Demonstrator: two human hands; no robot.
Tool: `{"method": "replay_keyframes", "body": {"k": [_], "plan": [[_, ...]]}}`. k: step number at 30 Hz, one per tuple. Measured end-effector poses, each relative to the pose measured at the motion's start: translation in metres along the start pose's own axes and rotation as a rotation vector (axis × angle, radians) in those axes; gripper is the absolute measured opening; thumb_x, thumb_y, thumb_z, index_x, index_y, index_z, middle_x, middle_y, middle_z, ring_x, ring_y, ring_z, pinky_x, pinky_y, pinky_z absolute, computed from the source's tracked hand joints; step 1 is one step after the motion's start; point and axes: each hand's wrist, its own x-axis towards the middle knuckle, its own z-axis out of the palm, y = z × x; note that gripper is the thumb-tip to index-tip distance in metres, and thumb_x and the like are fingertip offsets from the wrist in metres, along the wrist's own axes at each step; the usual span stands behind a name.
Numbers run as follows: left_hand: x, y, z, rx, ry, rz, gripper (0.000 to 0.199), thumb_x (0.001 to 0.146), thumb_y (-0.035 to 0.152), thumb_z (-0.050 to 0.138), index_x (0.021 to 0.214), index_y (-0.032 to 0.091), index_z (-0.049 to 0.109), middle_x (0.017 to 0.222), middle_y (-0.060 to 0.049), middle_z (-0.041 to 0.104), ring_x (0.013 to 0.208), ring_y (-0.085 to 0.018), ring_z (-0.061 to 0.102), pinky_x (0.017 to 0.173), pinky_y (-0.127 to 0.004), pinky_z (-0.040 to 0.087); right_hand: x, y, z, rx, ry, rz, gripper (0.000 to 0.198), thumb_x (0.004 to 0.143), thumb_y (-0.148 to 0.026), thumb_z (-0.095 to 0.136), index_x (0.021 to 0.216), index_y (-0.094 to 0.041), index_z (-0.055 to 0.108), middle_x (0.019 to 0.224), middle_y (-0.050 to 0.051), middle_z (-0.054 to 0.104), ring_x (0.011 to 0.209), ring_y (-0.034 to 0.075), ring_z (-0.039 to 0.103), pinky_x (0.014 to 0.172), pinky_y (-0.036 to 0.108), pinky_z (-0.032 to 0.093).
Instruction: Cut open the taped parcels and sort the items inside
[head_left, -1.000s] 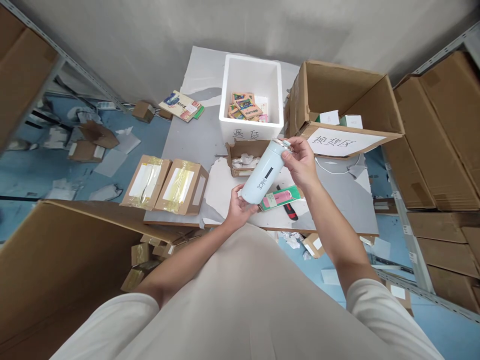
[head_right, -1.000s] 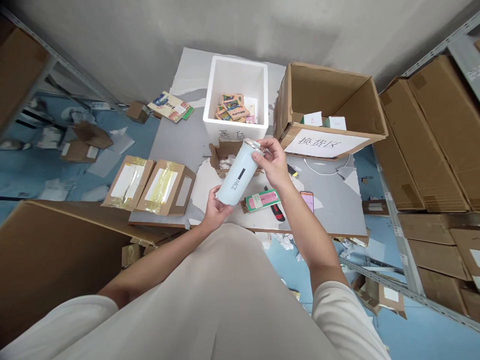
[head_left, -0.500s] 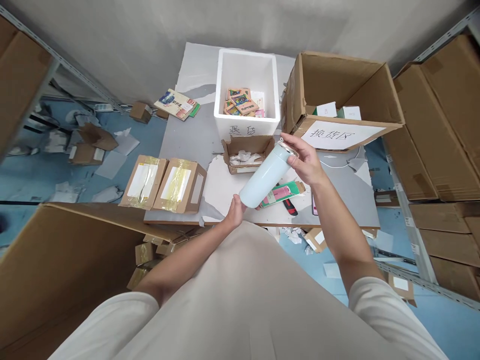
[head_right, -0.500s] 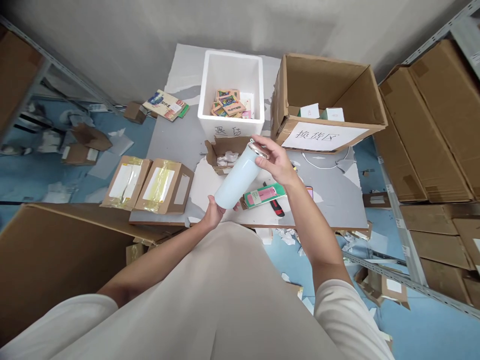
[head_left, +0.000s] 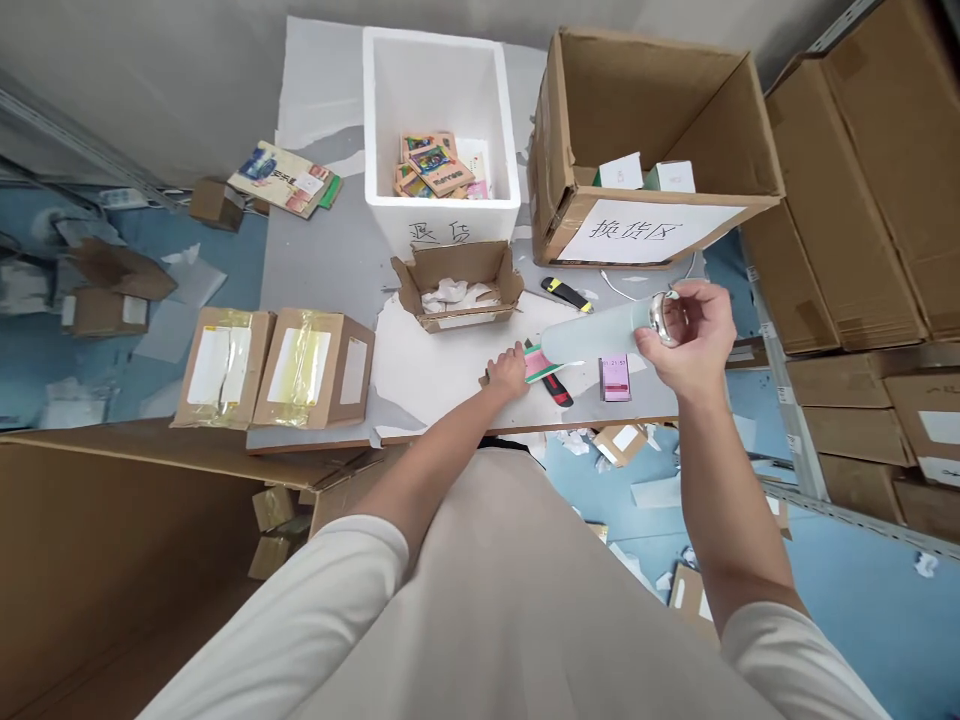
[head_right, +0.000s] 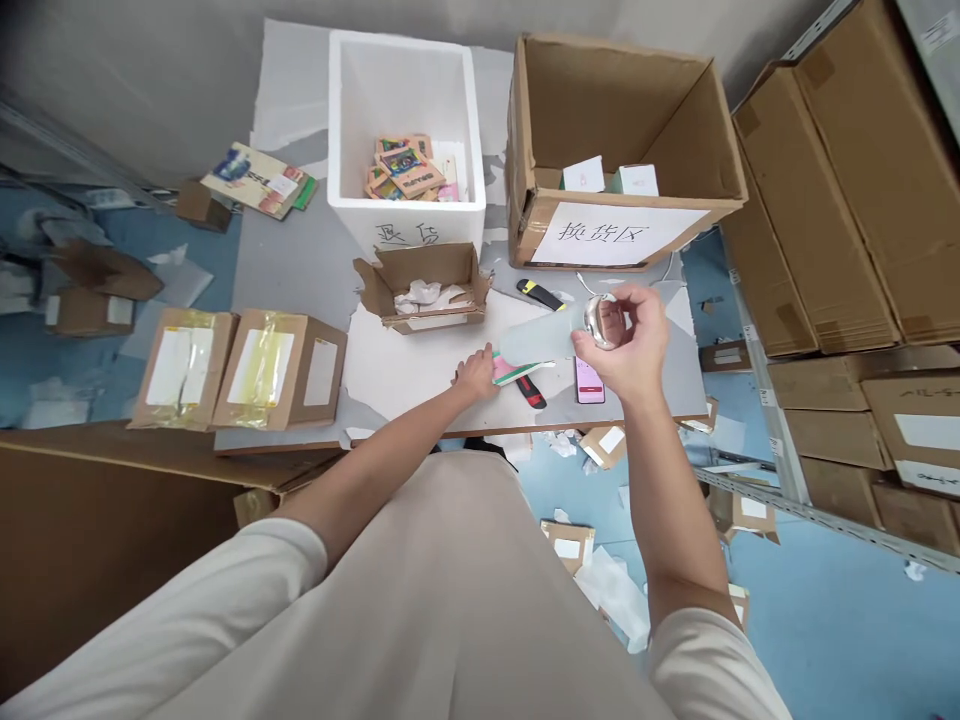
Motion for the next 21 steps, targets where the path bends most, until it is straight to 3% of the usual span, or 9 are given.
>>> {"method": "replay_keyframes", "body": {"k": [5, 9, 15, 21], "plan": [[-0.027, -0.045, -0.002, -0.291, 0.263, 0.172, 0.073, 0.058, 0.020, 0.069, 0.124, 0.016, 0.038, 0.120, -0.014, 0.049, 0.117, -0.033, 0.051, 0.095, -0.047, 0.045, -0.015, 0.012, 0.008, 0.006, 0.102, 0.015, 0.057, 0.058, -0.036, 0.078, 0.107, -0.023, 0.051, 0.102, 0.004, 0.050, 0.089, 0.019, 0.058, 0.078, 0.039, 0.054], [-0.058, -0.089, -0.004, -0.372, 0.320, 0.179, 0.071, 0.058, 0.019, 0.066, 0.121, 0.019, 0.034, 0.117, -0.010, 0.047, 0.110, -0.027, 0.053, 0.093, -0.043, 0.048, -0.024, 0.009, 0.037, 0.121, 0.071, -0.025, 0.057, 0.060, -0.035, 0.076, 0.109, -0.025, 0.050, 0.106, 0.005, 0.049, 0.090, 0.019, 0.057, 0.079, 0.038, 0.053], [-0.071, -0.120, 0.007, -0.451, 0.350, 0.181, 0.073, 0.058, 0.019, 0.067, 0.123, 0.017, 0.033, 0.121, -0.012, 0.045, 0.114, -0.027, 0.051, 0.097, -0.045, 0.046, -0.046, -0.010, 0.068, -0.020, -0.178, -0.164, 0.057, 0.058, -0.038, 0.079, 0.108, -0.025, 0.054, 0.103, 0.006, 0.055, 0.098, 0.026, 0.057, 0.084, 0.044, 0.052], [-0.072, -0.139, 0.014, -0.507, 0.354, 0.233, 0.076, 0.056, 0.023, 0.073, 0.121, 0.017, 0.034, 0.127, -0.016, 0.045, 0.124, -0.030, 0.048, 0.102, -0.046, 0.042, -0.064, -0.035, 0.106, -0.098, -0.593, -0.246, 0.055, 0.071, -0.042, 0.075, 0.118, -0.025, 0.054, 0.112, 0.013, 0.057, 0.098, 0.027, 0.059, 0.079, 0.044, 0.054]]}}
